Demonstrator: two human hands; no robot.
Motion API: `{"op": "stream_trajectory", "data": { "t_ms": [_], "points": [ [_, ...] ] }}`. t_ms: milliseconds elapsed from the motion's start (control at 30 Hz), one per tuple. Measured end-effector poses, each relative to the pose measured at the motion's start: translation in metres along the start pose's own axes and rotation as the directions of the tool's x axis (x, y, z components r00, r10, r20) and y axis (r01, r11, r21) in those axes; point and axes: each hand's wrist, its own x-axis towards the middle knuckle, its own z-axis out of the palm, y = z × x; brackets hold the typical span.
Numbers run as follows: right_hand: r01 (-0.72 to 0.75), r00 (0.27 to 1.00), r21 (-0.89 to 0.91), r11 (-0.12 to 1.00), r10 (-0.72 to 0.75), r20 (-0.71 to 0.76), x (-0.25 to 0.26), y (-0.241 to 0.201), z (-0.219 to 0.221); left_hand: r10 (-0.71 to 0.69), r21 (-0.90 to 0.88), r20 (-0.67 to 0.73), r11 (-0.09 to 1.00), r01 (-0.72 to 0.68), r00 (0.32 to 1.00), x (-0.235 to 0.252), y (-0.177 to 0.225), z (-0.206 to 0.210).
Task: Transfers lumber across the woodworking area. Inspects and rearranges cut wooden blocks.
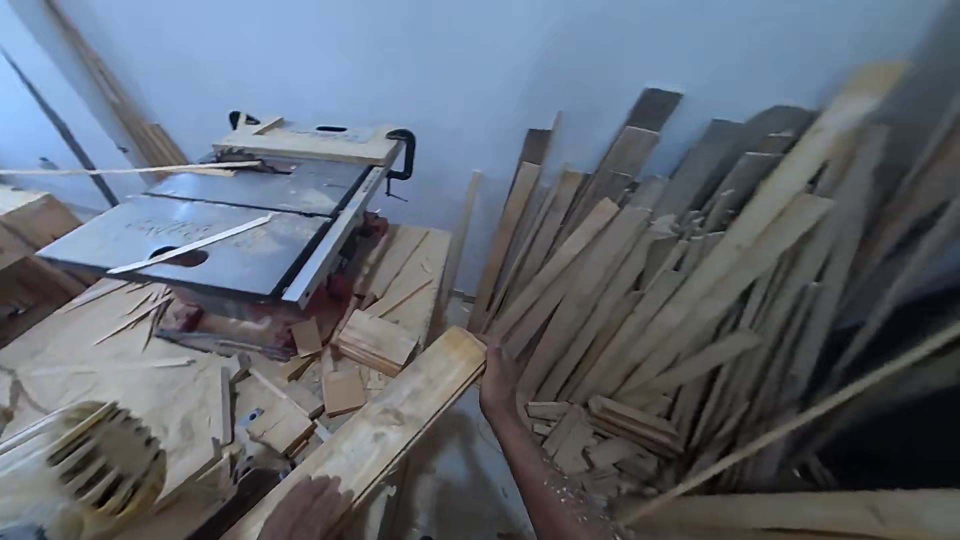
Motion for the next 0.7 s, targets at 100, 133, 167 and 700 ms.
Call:
{"op": "stream_trajectory", "data": {
  "t_ms": [100, 133, 167, 700],
  "points": [
    [-0.028, 0.968, 0.015, 1.000, 0.023, 0.251, 0.002, 0.000, -0.036, -0.066, 0.068, 0.039, 0.996, 0.063, 0.997, 0.045, 0.000, 0.016],
    [-0.031, 0.945, -0.019, 0.999, 0.035, 0.325, 0.002, 0.000, -0.046, -0.129, 0.082, 0.074, 0.989, 0.123, 0.989, 0.058, 0.002, 0.022],
    [-0.024, 0.918, -0.073, 0.997, 0.051, 0.394, 0.003, 0.002, -0.055, -0.189, 0.121, 0.105, 0.977, 0.176, 0.976, 0.069, 0.003, 0.028],
    [0.224, 0.629, -0.213, 0.951, 0.027, 0.777, 0.061, 0.005, -0.077, -0.512, 0.454, 0.226, 0.808, 0.375, 0.829, 0.172, 0.045, 0.083]
  ]
}}
